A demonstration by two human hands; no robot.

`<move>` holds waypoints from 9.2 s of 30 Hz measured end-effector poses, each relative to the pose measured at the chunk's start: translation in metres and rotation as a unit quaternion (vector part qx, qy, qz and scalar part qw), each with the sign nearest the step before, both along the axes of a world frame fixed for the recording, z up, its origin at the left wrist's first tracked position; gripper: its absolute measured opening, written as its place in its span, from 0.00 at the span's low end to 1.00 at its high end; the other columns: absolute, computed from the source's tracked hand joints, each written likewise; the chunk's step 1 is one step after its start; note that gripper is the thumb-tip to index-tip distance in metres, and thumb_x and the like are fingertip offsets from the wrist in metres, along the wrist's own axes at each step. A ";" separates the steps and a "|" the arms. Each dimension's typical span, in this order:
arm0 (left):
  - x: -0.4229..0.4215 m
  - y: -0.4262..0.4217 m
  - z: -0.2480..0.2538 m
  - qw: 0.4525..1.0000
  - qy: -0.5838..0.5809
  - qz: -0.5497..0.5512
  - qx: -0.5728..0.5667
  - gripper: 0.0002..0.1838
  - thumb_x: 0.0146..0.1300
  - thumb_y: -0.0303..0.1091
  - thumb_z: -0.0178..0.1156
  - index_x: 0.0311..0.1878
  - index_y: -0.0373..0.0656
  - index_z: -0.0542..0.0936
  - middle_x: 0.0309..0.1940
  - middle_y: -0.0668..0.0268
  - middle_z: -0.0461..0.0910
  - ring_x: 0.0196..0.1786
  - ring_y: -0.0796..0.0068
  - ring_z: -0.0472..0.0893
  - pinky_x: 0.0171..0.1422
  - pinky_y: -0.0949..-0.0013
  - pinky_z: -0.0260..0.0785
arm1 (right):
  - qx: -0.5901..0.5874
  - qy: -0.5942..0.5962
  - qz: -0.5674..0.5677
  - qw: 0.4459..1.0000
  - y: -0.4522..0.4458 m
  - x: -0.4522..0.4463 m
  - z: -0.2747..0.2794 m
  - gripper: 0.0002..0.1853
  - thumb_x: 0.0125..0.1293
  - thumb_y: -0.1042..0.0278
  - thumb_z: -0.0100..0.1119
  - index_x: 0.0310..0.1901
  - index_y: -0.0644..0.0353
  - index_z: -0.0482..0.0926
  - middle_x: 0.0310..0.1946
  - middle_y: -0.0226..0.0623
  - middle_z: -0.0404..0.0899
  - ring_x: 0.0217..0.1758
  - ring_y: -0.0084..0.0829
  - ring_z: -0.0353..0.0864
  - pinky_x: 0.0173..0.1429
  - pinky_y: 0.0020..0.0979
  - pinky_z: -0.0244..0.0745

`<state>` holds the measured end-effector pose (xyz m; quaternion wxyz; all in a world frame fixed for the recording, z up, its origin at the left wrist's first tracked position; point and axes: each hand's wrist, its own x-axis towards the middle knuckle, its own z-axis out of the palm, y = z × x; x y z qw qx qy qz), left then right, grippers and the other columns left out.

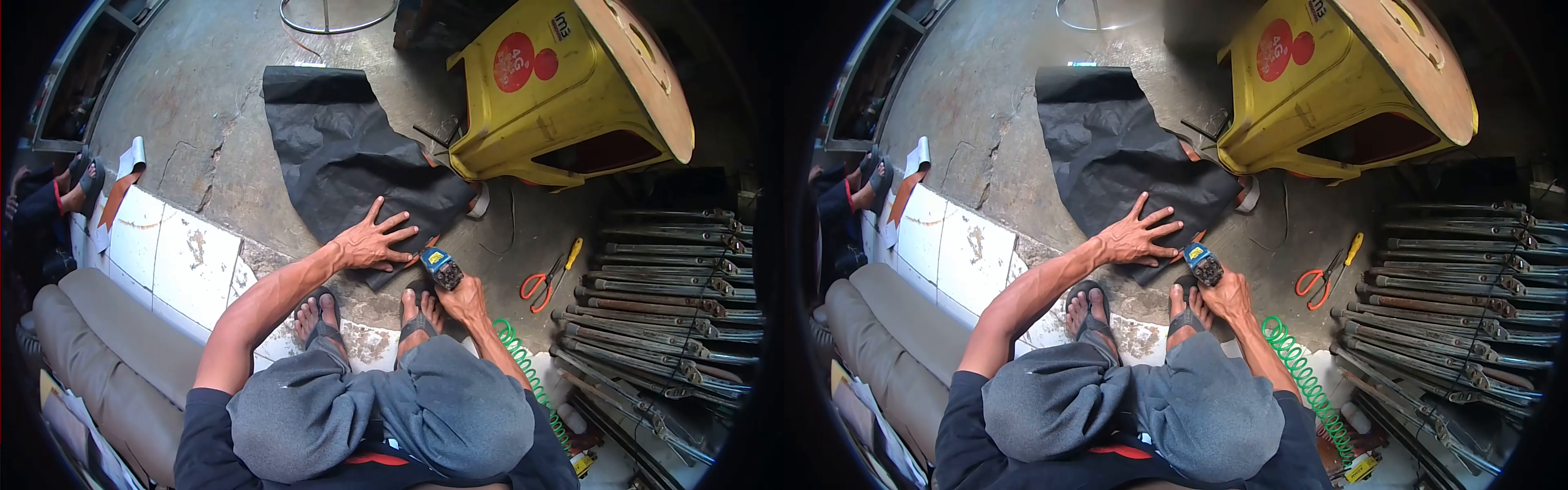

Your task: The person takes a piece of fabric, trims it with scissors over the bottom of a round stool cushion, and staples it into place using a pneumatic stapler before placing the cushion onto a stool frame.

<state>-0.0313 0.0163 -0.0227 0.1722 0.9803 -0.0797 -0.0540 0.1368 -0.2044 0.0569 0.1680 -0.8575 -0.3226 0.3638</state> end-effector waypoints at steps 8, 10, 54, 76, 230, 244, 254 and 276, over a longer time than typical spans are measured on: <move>-0.001 0.003 -0.003 1.000 0.006 0.003 -0.024 0.24 0.67 0.60 0.62 0.66 0.82 0.77 0.81 0.69 0.58 0.85 0.54 0.50 0.80 0.17 0.36 | 0.000 0.032 -0.007 0.999 -0.001 -0.019 0.013 0.17 0.58 0.60 0.68 0.39 0.67 0.86 0.31 0.58 0.86 0.41 0.53 0.91 0.44 0.44 0.83; -0.001 0.003 -0.005 1.000 0.002 0.002 -0.029 0.24 0.67 0.60 0.62 0.66 0.82 0.77 0.81 0.69 0.59 0.85 0.55 0.51 0.80 0.17 0.35 | 0.003 0.037 -0.013 0.999 0.000 -0.021 0.013 0.16 0.58 0.60 0.68 0.39 0.67 0.87 0.32 0.58 0.86 0.41 0.52 0.91 0.45 0.44 0.83; 0.027 0.057 0.054 0.850 0.177 0.476 -0.145 0.43 0.73 0.69 0.44 0.40 0.33 0.89 0.39 0.35 0.85 0.47 0.36 0.86 0.57 0.44 0.77 | -0.057 -0.278 -0.318 0.904 -0.204 0.197 -0.120 0.34 0.60 0.52 0.74 0.59 0.67 0.73 0.51 0.60 0.82 0.54 0.55 0.83 0.61 0.46 0.75; 0.132 0.073 0.000 0.978 0.198 -0.012 -0.059 0.19 0.65 0.42 0.66 0.58 0.50 0.78 0.54 0.54 0.73 0.57 0.49 0.81 0.57 0.50 0.76 | -0.099 0.252 -0.063 0.961 -0.039 0.047 -0.031 0.48 0.54 0.26 0.73 0.58 0.67 0.79 0.41 0.38 0.82 0.45 0.30 0.82 0.53 0.31 0.78; -0.005 0.039 0.040 0.631 0.455 0.203 -0.595 0.09 0.69 0.39 0.64 0.44 0.44 0.85 0.38 0.76 0.85 0.36 0.80 0.81 0.33 0.71 0.69 | -0.108 -0.069 0.714 0.688 0.264 -0.044 0.178 0.34 0.54 0.34 0.75 0.52 0.54 0.87 0.36 0.45 0.88 0.43 0.48 0.88 0.50 0.46 0.82; 0.002 0.037 0.044 0.643 0.431 0.194 -0.603 0.11 0.69 0.41 0.63 0.45 0.43 0.86 0.39 0.74 0.85 0.38 0.78 0.81 0.36 0.70 0.71 | -0.161 -0.142 0.712 0.669 0.278 -0.099 0.208 0.31 0.49 0.38 0.80 0.44 0.57 0.90 0.39 0.44 0.90 0.44 0.45 0.91 0.51 0.43 0.86; -0.014 0.036 0.040 0.647 0.423 0.196 -0.603 0.13 0.70 0.42 0.63 0.45 0.42 0.86 0.39 0.73 0.86 0.39 0.77 0.81 0.38 0.69 0.71 | -0.061 -0.101 0.746 0.656 0.265 -0.111 0.164 0.29 0.47 0.40 0.82 0.38 0.60 0.90 0.35 0.46 0.89 0.41 0.45 0.91 0.47 0.43 0.85; -0.016 0.016 0.029 0.667 0.448 0.172 -0.570 0.16 0.72 0.44 0.62 0.47 0.40 0.87 0.41 0.70 0.87 0.43 0.75 0.82 0.43 0.66 0.73 | 0.209 -0.125 0.129 0.961 0.069 0.043 0.086 0.26 0.68 0.54 0.68 0.63 0.59 0.80 0.54 0.52 0.83 0.56 0.51 0.84 0.60 0.44 0.79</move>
